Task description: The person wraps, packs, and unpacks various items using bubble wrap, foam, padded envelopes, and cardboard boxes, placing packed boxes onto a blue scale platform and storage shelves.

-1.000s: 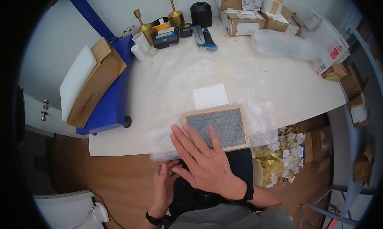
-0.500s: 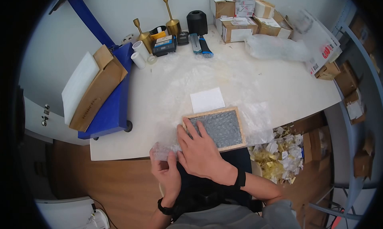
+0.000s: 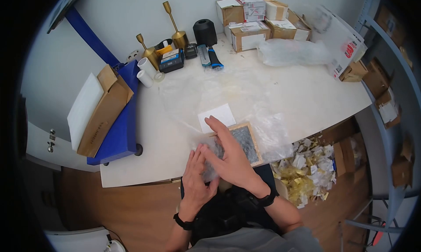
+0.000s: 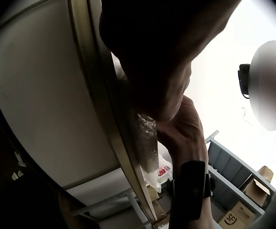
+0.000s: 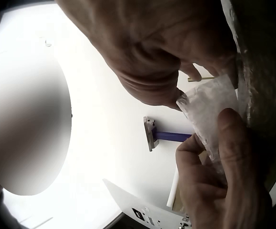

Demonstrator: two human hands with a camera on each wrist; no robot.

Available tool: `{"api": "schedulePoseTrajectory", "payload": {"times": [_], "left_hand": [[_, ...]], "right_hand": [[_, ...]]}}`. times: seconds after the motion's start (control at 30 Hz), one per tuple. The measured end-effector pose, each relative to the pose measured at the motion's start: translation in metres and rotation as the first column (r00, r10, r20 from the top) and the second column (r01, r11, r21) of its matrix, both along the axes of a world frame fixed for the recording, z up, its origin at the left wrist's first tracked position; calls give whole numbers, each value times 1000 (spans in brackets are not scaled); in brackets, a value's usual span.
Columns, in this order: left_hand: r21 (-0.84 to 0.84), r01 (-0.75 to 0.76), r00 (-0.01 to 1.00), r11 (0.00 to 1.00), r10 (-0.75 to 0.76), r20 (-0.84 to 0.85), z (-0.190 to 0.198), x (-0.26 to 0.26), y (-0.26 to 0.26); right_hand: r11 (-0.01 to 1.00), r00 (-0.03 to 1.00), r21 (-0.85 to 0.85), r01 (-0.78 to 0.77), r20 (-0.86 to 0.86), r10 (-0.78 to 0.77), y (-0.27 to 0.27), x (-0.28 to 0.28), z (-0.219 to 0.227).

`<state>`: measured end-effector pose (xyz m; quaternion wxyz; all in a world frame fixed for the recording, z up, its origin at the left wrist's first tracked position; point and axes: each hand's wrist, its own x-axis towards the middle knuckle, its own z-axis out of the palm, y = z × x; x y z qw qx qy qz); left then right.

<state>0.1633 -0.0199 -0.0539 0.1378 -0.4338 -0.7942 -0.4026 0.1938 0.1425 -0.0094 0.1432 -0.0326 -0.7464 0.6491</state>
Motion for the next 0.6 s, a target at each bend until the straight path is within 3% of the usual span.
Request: {"api": "schedulePoseTrajectory", "payload": {"times": [0.03, 0.07, 0.1, 0.13, 0.2, 0.23, 0.3, 0.43, 0.47, 0.5, 0.53, 0.6], "left_hand": [[-3, -2, 1000, 1000, 2, -3, 7, -1, 0], [-67, 15, 1000, 998, -15, -1, 15, -1, 0], [-129, 32, 999, 991, -32, 2, 20, 0, 0], [-131, 32, 999, 991, -31, 5, 17, 0, -2], [-294, 18, 987, 956, -65, -150, 9, -1, -3], [-290, 23, 986, 957, -69, -152, 10, -1, -3], [-307, 28, 987, 951, -75, -143, 11, -2, -1], [-297, 31, 988, 954, -74, -133, 8, -3, -4], [-292, 39, 990, 956, -76, -118, 8, -1, -5], [-281, 43, 992, 959, -75, -104, 7, 0, -4], [-264, 29, 994, 964, -57, -98, 6, 1, -3], [-267, 45, 993, 963, -73, -93, 7, 0, -3]], "right_hand": [[1000, 1000, -3, -2, -3, 2, 0, -2, 6], [953, 997, 294, 72, -32, -65, 0, -7, 15], [813, 990, 564, 143, -80, -118, 2, -13, 24], [815, 990, 562, 141, -77, -118, 4, -24, 36], [696, 932, 697, -172, 345, -114, 12, -59, 59], [694, 932, 700, -167, 343, -121, 13, -76, 57], [556, 984, 824, -113, 169, -51, 18, -110, 33], [472, 996, 882, 5, 39, -84, 33, -152, 20], [838, 971, 541, -74, 229, -62, 45, -152, 23], [995, 921, 68, -76, 386, 44, 56, -155, 26], [992, 918, 85, -93, 394, 52, 68, -160, 21], [988, 879, -132, 83, 476, -10, 90, -172, -1]]}}
